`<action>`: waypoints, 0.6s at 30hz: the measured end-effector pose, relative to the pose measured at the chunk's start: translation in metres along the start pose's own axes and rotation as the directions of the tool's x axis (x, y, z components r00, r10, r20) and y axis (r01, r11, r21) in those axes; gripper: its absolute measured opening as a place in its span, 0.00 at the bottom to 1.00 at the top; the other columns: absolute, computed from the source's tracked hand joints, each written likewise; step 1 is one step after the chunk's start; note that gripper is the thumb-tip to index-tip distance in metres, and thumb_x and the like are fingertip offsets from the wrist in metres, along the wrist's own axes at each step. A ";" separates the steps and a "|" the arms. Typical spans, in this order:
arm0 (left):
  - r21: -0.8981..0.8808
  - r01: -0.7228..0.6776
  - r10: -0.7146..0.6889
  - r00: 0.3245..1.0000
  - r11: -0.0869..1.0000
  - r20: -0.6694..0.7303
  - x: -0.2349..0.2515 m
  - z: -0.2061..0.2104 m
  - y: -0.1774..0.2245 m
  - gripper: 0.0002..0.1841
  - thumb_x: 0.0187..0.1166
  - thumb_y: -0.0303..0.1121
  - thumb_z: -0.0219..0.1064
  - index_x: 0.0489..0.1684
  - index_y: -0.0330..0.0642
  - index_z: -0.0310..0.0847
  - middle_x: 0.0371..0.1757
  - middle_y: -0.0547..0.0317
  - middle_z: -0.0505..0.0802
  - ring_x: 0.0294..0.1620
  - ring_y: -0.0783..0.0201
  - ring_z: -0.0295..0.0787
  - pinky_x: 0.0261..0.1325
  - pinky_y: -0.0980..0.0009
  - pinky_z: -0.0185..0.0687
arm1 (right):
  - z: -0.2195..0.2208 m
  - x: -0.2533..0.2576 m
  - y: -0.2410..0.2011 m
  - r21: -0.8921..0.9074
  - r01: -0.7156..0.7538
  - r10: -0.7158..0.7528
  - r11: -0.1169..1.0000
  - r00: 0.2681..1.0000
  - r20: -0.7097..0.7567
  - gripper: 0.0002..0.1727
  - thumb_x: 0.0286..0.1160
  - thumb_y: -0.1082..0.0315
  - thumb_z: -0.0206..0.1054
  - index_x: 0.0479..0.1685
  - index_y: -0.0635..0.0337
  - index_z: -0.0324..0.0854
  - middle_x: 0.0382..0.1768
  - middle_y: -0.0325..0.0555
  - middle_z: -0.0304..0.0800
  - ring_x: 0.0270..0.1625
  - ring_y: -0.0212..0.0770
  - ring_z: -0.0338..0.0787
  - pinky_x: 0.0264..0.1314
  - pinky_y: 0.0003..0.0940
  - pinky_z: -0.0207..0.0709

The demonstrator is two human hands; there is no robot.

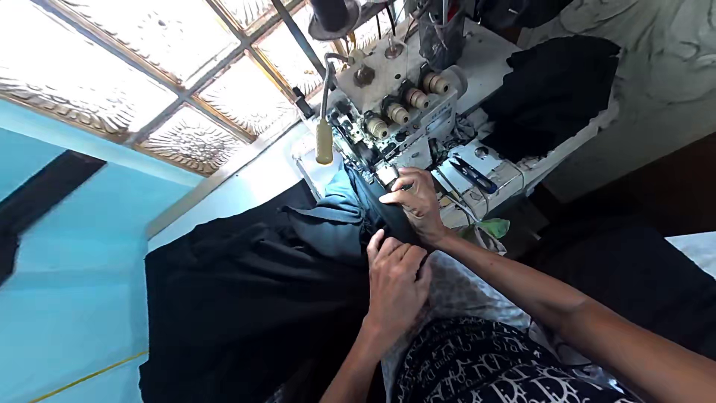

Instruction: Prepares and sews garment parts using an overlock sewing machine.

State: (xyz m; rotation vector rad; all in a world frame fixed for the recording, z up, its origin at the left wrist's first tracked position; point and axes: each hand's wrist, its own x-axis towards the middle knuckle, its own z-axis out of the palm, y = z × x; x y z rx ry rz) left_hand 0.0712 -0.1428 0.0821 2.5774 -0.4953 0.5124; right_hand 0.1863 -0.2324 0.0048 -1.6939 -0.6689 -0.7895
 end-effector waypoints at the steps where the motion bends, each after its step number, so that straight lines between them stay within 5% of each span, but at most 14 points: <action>1: 0.013 0.008 -0.008 1.000 1.000 0.001 0.003 0.000 -0.004 0.07 0.69 0.30 0.68 0.25 0.41 0.92 0.26 0.58 0.94 0.34 0.59 0.92 0.74 0.47 0.69 | 0.001 0.001 0.001 0.003 0.004 -0.004 1.000 1.000 -0.009 0.09 0.64 0.80 0.71 0.35 0.58 0.94 0.45 0.57 0.89 0.71 0.62 0.79 0.76 0.54 0.68; 9: 0.107 0.029 -0.032 0.999 0.994 0.028 0.037 -0.014 -0.038 0.07 0.72 0.29 0.69 0.28 0.38 0.91 0.25 0.53 0.90 0.35 0.51 0.88 0.73 0.39 0.65 | 0.003 0.005 0.000 0.001 -0.037 0.037 0.999 0.999 0.011 0.07 0.63 0.78 0.74 0.32 0.58 0.94 0.44 0.55 0.90 0.71 0.64 0.79 0.76 0.58 0.67; 15: 0.193 0.085 -0.099 0.993 0.978 0.066 0.058 -0.021 -0.060 0.08 0.79 0.30 0.68 0.39 0.36 0.93 0.36 0.42 0.93 0.45 0.38 0.88 0.69 0.34 0.67 | -0.013 0.020 -0.010 -0.183 -0.057 0.105 0.981 0.959 0.264 0.11 0.71 0.73 0.70 0.48 0.53 0.94 0.53 0.55 0.89 0.76 0.67 0.75 0.77 0.65 0.66; 18: 0.175 0.009 -0.049 0.973 0.985 0.227 0.067 -0.045 -0.065 0.13 0.85 0.36 0.65 0.45 0.38 0.94 0.40 0.43 0.93 0.50 0.40 0.88 0.61 0.37 0.75 | -0.015 0.026 -0.007 -0.213 -0.023 0.091 0.977 0.944 0.317 0.14 0.77 0.70 0.66 0.53 0.47 0.95 0.51 0.52 0.92 0.75 0.66 0.79 0.77 0.63 0.67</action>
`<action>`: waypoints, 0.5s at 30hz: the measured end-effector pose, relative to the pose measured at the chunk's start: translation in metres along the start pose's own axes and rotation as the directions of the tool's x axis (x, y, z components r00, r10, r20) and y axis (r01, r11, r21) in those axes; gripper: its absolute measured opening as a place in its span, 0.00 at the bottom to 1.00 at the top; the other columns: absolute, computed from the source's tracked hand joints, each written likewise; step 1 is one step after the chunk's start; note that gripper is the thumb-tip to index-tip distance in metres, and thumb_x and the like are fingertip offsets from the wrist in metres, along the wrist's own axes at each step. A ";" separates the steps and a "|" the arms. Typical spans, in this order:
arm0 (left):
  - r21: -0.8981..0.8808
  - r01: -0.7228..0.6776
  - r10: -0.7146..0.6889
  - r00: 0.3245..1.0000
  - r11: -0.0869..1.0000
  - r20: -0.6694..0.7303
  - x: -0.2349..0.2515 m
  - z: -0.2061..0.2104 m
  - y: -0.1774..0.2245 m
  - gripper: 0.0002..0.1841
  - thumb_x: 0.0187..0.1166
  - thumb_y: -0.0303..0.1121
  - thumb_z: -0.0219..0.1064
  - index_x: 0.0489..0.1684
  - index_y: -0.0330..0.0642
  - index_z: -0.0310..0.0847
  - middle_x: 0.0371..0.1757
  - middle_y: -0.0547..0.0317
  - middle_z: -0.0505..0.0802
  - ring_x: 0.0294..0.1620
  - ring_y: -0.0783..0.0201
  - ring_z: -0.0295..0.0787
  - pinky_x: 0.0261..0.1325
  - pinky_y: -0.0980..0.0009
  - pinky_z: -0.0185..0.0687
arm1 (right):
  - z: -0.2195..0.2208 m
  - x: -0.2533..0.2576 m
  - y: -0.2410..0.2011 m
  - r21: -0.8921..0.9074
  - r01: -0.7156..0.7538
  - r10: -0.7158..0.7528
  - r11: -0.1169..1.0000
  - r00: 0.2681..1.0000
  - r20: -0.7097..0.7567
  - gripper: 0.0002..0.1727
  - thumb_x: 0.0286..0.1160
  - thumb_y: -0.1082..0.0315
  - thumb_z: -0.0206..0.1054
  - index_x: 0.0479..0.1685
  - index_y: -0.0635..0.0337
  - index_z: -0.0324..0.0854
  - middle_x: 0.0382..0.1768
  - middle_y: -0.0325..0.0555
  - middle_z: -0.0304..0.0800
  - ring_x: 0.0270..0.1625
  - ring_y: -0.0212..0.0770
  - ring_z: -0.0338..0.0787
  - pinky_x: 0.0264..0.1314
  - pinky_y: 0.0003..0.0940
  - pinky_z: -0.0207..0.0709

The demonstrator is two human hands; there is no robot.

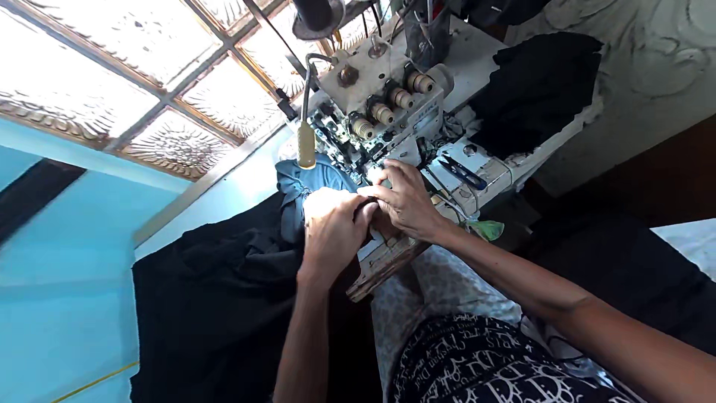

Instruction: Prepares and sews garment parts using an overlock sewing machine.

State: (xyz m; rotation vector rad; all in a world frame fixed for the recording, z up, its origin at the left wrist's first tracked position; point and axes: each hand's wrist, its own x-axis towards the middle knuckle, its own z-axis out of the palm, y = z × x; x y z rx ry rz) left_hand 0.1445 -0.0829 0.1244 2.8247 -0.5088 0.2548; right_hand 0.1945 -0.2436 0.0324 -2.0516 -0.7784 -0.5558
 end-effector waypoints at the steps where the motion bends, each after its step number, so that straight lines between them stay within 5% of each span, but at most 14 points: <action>1: -0.008 -0.038 0.038 0.999 0.999 0.036 0.000 -0.012 -0.006 0.14 0.86 0.38 0.63 0.46 0.38 0.93 0.42 0.45 0.93 0.51 0.42 0.88 0.60 0.40 0.77 | -0.001 0.001 0.001 -0.002 0.005 -0.005 1.000 1.000 0.014 0.15 0.79 0.71 0.64 0.54 0.46 0.94 0.51 0.52 0.92 0.74 0.65 0.79 0.77 0.63 0.67; 4: 0.028 -0.033 0.033 0.999 0.999 0.013 -0.002 -0.052 -0.027 0.14 0.88 0.30 0.57 0.53 0.34 0.90 0.58 0.41 0.93 0.64 0.42 0.88 0.68 0.42 0.78 | -0.005 -0.008 -0.005 0.013 -0.030 0.030 0.999 0.999 0.021 0.18 0.76 0.72 0.63 0.59 0.50 0.92 0.54 0.54 0.90 0.69 0.60 0.83 0.73 0.59 0.71; 6: 0.112 -0.044 0.052 0.997 0.993 -0.063 0.003 -0.066 -0.049 0.15 0.84 0.21 0.54 0.54 0.31 0.89 0.58 0.37 0.91 0.62 0.37 0.87 0.66 0.41 0.78 | -0.009 -0.021 -0.013 0.075 -0.105 0.105 0.992 0.994 -0.002 0.18 0.74 0.74 0.67 0.62 0.60 0.87 0.57 0.57 0.88 0.64 0.58 0.85 0.69 0.57 0.75; 10: 0.123 -0.133 0.125 0.990 0.984 0.067 0.014 -0.064 -0.087 0.22 0.73 0.16 0.58 0.63 0.37 0.88 0.70 0.30 0.83 0.72 0.27 0.78 0.69 0.33 0.73 | 0.001 -0.057 -0.021 0.078 -0.193 0.189 0.978 0.980 0.055 0.11 0.67 0.78 0.66 0.48 0.69 0.85 0.50 0.60 0.90 0.56 0.60 0.89 0.61 0.60 0.78; 13: 0.071 -0.257 0.233 0.941 0.964 0.244 0.017 -0.060 -0.102 0.12 0.72 0.25 0.65 0.49 0.37 0.91 0.75 0.37 0.83 0.80 0.31 0.72 0.79 0.33 0.62 | 0.008 -0.071 -0.033 0.049 -0.087 0.072 0.995 0.965 0.251 0.04 0.61 0.77 0.72 0.34 0.67 0.89 0.39 0.61 0.88 0.49 0.64 0.88 0.57 0.64 0.77; 15: 0.038 -0.332 0.307 0.905 0.942 0.293 0.013 -0.070 -0.094 0.10 0.70 0.28 0.64 0.37 0.35 0.91 0.58 0.41 0.92 0.70 0.36 0.83 0.72 0.35 0.70 | 0.011 -0.066 -0.042 0.073 -0.019 -0.017 0.997 0.887 0.462 0.07 0.69 0.72 0.72 0.41 0.67 0.91 0.47 0.64 0.91 0.56 0.68 0.88 0.59 0.65 0.77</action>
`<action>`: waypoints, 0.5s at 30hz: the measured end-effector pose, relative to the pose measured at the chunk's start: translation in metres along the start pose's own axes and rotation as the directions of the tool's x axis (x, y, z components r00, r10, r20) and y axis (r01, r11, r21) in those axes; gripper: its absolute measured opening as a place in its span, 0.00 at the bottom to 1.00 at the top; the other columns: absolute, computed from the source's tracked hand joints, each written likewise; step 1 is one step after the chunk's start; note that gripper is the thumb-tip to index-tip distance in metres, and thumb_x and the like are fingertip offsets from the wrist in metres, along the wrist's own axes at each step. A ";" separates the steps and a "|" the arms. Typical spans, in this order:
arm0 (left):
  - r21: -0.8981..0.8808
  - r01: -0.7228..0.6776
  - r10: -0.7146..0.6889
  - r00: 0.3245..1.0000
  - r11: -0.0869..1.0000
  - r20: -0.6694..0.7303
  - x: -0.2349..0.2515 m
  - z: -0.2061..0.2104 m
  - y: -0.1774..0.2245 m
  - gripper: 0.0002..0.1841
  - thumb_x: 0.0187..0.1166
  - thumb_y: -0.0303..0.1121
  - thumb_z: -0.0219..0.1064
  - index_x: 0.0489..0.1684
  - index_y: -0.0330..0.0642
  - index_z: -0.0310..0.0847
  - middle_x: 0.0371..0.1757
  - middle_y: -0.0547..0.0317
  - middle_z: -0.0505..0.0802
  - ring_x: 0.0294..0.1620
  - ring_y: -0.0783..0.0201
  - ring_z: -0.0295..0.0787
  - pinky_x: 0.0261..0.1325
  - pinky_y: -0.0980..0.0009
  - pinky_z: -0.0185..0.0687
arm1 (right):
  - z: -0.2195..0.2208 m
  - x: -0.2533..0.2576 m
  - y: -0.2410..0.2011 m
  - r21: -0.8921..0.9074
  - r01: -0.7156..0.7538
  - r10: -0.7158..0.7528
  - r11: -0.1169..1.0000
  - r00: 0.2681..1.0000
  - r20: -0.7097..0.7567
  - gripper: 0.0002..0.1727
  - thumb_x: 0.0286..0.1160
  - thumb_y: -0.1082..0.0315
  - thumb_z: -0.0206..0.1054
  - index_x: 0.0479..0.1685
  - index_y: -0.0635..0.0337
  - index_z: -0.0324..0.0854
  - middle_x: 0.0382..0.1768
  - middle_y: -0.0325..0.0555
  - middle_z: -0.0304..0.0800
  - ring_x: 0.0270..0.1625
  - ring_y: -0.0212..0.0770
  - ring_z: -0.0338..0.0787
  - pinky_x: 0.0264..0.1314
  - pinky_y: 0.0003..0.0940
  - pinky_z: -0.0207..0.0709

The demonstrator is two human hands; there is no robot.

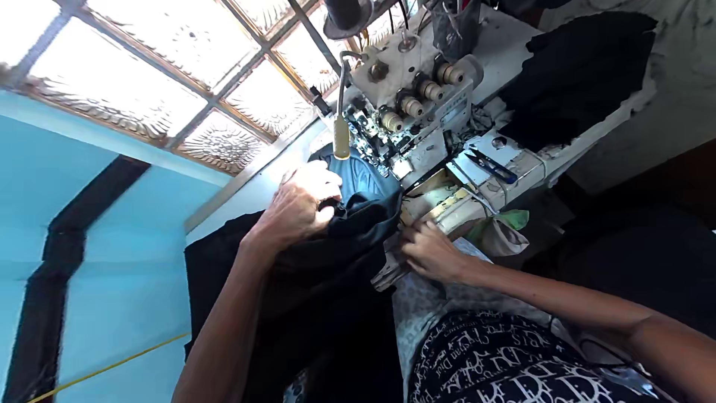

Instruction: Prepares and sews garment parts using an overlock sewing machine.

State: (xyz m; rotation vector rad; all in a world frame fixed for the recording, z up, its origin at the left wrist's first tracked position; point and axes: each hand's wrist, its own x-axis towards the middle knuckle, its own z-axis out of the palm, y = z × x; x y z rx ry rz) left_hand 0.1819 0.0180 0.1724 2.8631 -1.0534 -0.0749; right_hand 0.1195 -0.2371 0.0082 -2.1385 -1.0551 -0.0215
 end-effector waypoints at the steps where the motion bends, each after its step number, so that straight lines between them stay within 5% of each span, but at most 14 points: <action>1: -0.046 -0.040 0.040 0.999 0.998 0.007 -0.003 -0.007 0.010 0.10 0.67 0.30 0.62 0.32 0.37 0.90 0.44 0.47 0.92 0.53 0.44 0.89 0.56 0.41 0.78 | 0.000 0.008 -0.004 0.010 0.023 -0.024 1.000 0.992 0.120 0.10 0.75 0.70 0.69 0.46 0.67 0.89 0.51 0.64 0.90 0.59 0.67 0.88 0.63 0.64 0.76; 3: -0.241 -0.096 0.111 0.993 0.966 0.047 -0.016 -0.030 0.044 0.11 0.69 0.37 0.59 0.28 0.44 0.87 0.30 0.63 0.88 0.36 0.67 0.86 0.40 0.63 0.82 | -0.001 0.030 -0.018 0.075 0.061 -0.078 0.995 0.965 0.249 0.14 0.80 0.68 0.65 0.51 0.70 0.88 0.50 0.65 0.91 0.59 0.66 0.89 0.65 0.61 0.78; 5: -0.455 -0.168 0.220 0.973 0.875 0.065 -0.030 -0.054 0.080 0.14 0.78 0.43 0.56 0.29 0.50 0.84 0.35 0.76 0.88 0.46 0.82 0.85 0.56 0.78 0.83 | -0.006 0.055 -0.044 0.182 0.070 -0.133 0.981 0.925 0.356 0.17 0.84 0.66 0.63 0.57 0.73 0.85 0.52 0.67 0.91 0.61 0.65 0.89 0.69 0.62 0.75; 7: -0.460 -0.198 0.244 0.969 0.866 0.042 -0.040 -0.066 0.097 0.14 0.82 0.46 0.55 0.35 0.52 0.83 0.37 0.78 0.88 0.51 0.84 0.84 0.68 0.77 0.80 | 0.004 0.068 -0.070 0.266 0.143 -0.229 0.953 0.916 0.329 0.19 0.82 0.65 0.65 0.59 0.73 0.85 0.56 0.67 0.90 0.65 0.64 0.87 0.72 0.62 0.71; 9: -0.198 -0.099 0.104 0.995 0.975 0.014 -0.047 -0.071 0.091 0.17 0.78 0.54 0.61 0.35 0.53 0.87 0.37 0.74 0.90 0.46 0.76 0.88 0.53 0.70 0.86 | 0.017 0.066 -0.087 0.273 0.181 -0.298 0.945 0.820 0.489 0.26 0.79 0.64 0.70 0.74 0.68 0.78 0.69 0.66 0.84 0.77 0.65 0.78 0.82 0.64 0.61; 11: 0.101 0.057 -0.058 0.998 0.993 0.014 -0.050 -0.075 0.071 0.24 0.73 0.58 0.64 0.39 0.43 0.88 0.37 0.55 0.91 0.42 0.51 0.91 0.41 0.47 0.84 | 0.025 0.053 -0.091 0.264 0.223 -0.345 0.938 0.636 0.690 0.30 0.73 0.64 0.76 0.76 0.64 0.79 0.73 0.63 0.82 0.84 0.65 0.70 0.88 0.66 0.52; 13: 0.210 0.191 -0.199 0.980 0.959 0.018 -0.056 -0.075 0.043 0.28 0.71 0.54 0.70 0.45 0.32 0.87 0.41 0.39 0.91 0.44 0.34 0.90 0.42 0.32 0.79 | 0.024 0.039 -0.085 0.338 0.258 -0.425 0.905 0.560 0.711 0.18 0.71 0.66 0.78 0.59 0.61 0.91 0.53 0.58 0.94 0.67 0.63 0.86 0.80 0.66 0.63; 15: 0.158 0.258 -0.264 0.964 0.953 0.017 -0.063 -0.074 0.023 0.27 0.69 0.48 0.76 0.49 0.28 0.86 0.45 0.34 0.90 0.45 0.32 0.90 0.45 0.30 0.78 | 0.001 0.037 -0.078 0.468 0.211 -0.484 0.858 0.635 0.602 0.13 0.75 0.70 0.74 0.56 0.63 0.91 0.47 0.57 0.95 0.53 0.59 0.92 0.63 0.64 0.77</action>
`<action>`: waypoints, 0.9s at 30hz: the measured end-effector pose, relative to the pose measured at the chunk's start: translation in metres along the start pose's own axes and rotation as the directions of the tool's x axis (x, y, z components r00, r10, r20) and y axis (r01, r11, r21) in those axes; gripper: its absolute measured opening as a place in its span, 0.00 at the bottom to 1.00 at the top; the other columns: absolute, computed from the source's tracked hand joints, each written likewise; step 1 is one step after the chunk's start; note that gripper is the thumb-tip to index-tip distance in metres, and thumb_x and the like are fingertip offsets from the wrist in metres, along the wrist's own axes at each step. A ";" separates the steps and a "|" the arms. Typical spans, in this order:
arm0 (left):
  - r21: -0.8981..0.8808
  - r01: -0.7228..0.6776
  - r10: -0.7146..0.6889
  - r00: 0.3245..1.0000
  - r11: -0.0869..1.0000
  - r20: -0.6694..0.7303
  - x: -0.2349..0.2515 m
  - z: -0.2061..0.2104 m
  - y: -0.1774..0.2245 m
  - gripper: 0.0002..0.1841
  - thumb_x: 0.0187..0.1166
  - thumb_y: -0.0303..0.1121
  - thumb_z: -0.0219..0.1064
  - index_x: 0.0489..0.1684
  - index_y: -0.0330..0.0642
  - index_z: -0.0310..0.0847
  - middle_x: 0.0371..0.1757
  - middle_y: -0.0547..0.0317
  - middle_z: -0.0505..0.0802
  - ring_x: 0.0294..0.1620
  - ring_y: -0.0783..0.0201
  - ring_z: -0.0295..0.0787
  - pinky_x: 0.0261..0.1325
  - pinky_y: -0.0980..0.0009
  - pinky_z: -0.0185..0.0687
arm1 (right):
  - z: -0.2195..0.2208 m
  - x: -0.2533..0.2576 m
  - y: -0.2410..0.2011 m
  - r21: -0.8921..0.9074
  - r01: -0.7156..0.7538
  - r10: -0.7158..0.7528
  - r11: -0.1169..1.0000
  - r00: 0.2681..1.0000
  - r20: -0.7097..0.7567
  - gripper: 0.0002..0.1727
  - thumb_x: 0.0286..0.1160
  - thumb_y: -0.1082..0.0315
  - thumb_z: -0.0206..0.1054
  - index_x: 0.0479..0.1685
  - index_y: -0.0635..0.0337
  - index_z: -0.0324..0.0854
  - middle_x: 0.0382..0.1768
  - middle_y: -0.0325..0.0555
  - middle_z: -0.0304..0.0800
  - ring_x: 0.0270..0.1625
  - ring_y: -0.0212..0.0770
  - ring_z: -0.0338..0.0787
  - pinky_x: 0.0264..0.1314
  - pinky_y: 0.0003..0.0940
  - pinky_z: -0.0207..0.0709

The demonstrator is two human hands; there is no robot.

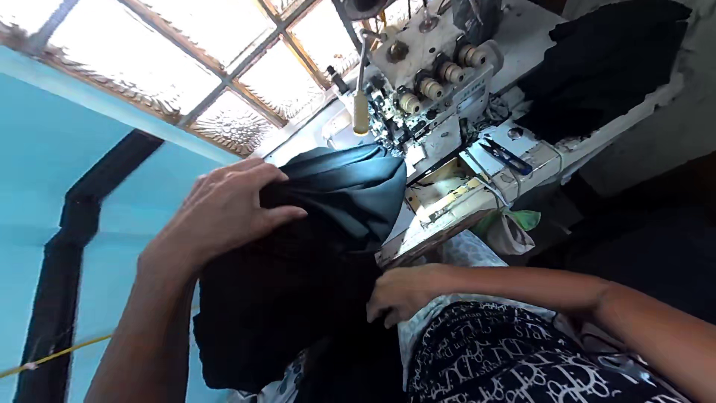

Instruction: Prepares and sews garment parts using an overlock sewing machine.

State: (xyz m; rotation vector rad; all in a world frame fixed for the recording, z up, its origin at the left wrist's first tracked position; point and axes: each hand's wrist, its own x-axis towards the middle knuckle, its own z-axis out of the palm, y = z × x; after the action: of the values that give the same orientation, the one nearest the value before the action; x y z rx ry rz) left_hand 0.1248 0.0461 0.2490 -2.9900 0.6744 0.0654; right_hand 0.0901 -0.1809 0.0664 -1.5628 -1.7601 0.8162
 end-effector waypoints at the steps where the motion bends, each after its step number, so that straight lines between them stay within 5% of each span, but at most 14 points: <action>1: -0.047 0.013 -0.013 1.000 0.999 -0.002 -0.001 0.001 -0.006 0.26 0.67 0.45 0.78 0.50 0.28 0.86 0.46 0.34 0.90 0.47 0.33 0.89 0.48 0.31 0.78 | -0.011 -0.008 -0.003 0.044 0.045 -0.039 0.998 0.989 -0.140 0.12 0.76 0.73 0.71 0.55 0.64 0.91 0.48 0.57 0.95 0.52 0.56 0.93 0.61 0.60 0.80; 2: -0.085 0.021 -0.021 1.000 0.996 -0.006 -0.001 0.002 -0.009 0.25 0.66 0.43 0.79 0.51 0.28 0.87 0.47 0.35 0.90 0.48 0.35 0.89 0.50 0.33 0.79 | -0.023 -0.015 -0.006 0.070 0.098 -0.072 0.993 0.948 -0.309 0.11 0.77 0.75 0.68 0.53 0.67 0.91 0.47 0.56 0.95 0.50 0.53 0.94 0.59 0.55 0.83; 4: -0.149 0.043 -0.044 0.999 0.988 -0.007 -0.001 -0.001 -0.008 0.24 0.65 0.39 0.81 0.54 0.30 0.87 0.50 0.38 0.90 0.51 0.40 0.88 0.54 0.37 0.79 | -0.047 -0.020 -0.006 -0.006 0.174 -0.136 0.985 0.747 -0.651 0.09 0.76 0.77 0.66 0.46 0.68 0.91 0.41 0.51 0.95 0.43 0.42 0.94 0.50 0.40 0.87; 6: -0.163 0.021 -0.026 0.999 0.986 -0.030 -0.002 -0.002 -0.006 0.23 0.64 0.38 0.81 0.55 0.33 0.87 0.50 0.42 0.89 0.51 0.45 0.87 0.53 0.42 0.79 | -0.073 -0.022 0.000 -0.113 0.032 -0.111 0.993 0.584 -0.804 0.10 0.79 0.74 0.65 0.49 0.67 0.90 0.44 0.50 0.95 0.47 0.41 0.94 0.54 0.40 0.87; 8: -0.155 -0.001 -0.005 0.999 0.988 -0.040 -0.002 -0.004 0.000 0.23 0.65 0.37 0.80 0.56 0.33 0.88 0.50 0.42 0.89 0.51 0.45 0.87 0.54 0.43 0.79 | -0.088 -0.022 0.010 -0.153 -0.175 -0.021 0.973 0.592 -0.806 0.15 0.83 0.67 0.63 0.61 0.65 0.86 0.52 0.55 0.94 0.55 0.51 0.92 0.62 0.50 0.82; 10: -0.130 -0.014 0.007 0.999 0.991 -0.051 -0.002 -0.005 0.005 0.23 0.66 0.37 0.80 0.58 0.33 0.87 0.49 0.40 0.89 0.50 0.43 0.87 0.54 0.42 0.79 | -0.089 -0.021 0.018 -0.169 -0.226 0.033 0.959 0.685 -0.728 0.18 0.86 0.61 0.62 0.61 0.66 0.86 0.46 0.58 0.93 0.50 0.56 0.92 0.58 0.55 0.81; 12: -0.112 -0.038 0.030 0.996 0.993 -0.079 -0.003 -0.003 0.006 0.21 0.69 0.38 0.78 0.57 0.34 0.88 0.45 0.42 0.88 0.46 0.45 0.86 0.51 0.44 0.79 | -0.089 -0.021 0.015 -0.096 -0.056 -0.024 0.994 0.731 -0.682 0.15 0.88 0.61 0.59 0.38 0.62 0.83 0.24 0.43 0.80 0.27 0.37 0.80 0.32 0.36 0.71; 13: -0.114 -0.055 0.043 0.994 0.992 -0.103 -0.004 0.000 0.006 0.19 0.71 0.39 0.75 0.56 0.35 0.90 0.42 0.45 0.88 0.44 0.47 0.86 0.49 0.46 0.79 | -0.090 -0.023 0.009 -0.015 0.052 -0.048 0.999 0.728 -0.684 0.15 0.88 0.62 0.59 0.33 0.60 0.81 0.21 0.36 0.75 0.24 0.28 0.73 0.28 0.26 0.65; 15: -0.132 -0.072 0.054 0.989 0.989 -0.135 -0.006 0.004 0.008 0.16 0.75 0.39 0.71 0.52 0.37 0.91 0.40 0.47 0.90 0.42 0.50 0.87 0.48 0.48 0.79 | -0.095 -0.029 0.003 0.098 0.148 -0.032 0.984 0.689 -0.724 0.13 0.86 0.65 0.60 0.33 0.61 0.82 0.24 0.32 0.77 0.26 0.21 0.73 0.31 0.19 0.67; 19: -0.133 -0.051 0.034 0.991 0.990 -0.132 -0.006 0.006 0.015 0.11 0.79 0.34 0.67 0.42 0.36 0.92 0.37 0.48 0.92 0.40 0.50 0.90 0.46 0.45 0.80 | -0.102 -0.041 0.022 0.056 0.080 -0.005 0.995 0.616 -0.788 0.09 0.80 0.65 0.68 0.35 0.61 0.86 0.25 0.31 0.81 0.26 0.18 0.74 0.31 0.17 0.67; 23: -0.142 -0.071 0.056 0.993 0.987 -0.106 -0.012 0.007 0.019 0.12 0.79 0.34 0.64 0.36 0.36 0.91 0.33 0.52 0.91 0.37 0.55 0.88 0.43 0.50 0.78 | -0.099 -0.059 0.045 -0.149 -0.151 -0.029 0.977 0.603 -0.797 0.09 0.74 0.64 0.72 0.36 0.62 0.92 0.34 0.47 0.91 0.41 0.41 0.88 0.50 0.42 0.77; 27: -0.241 -0.215 0.214 0.976 0.946 -0.033 -0.034 0.001 0.029 0.17 0.82 0.43 0.58 0.32 0.48 0.91 0.32 0.72 0.90 0.38 0.74 0.85 0.48 0.66 0.80 | -0.101 -0.074 0.066 -0.238 -0.326 -0.007 0.915 0.578 -0.816 0.07 0.72 0.67 0.72 0.39 0.58 0.94 0.47 0.55 0.89 0.57 0.59 0.84 0.61 0.57 0.73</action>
State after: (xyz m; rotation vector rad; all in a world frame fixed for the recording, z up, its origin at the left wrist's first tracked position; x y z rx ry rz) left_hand 0.0815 0.0350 0.2484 -3.1321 1.0645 0.1635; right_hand 0.2162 -0.2442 0.0705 -1.9286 -1.0939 -0.2291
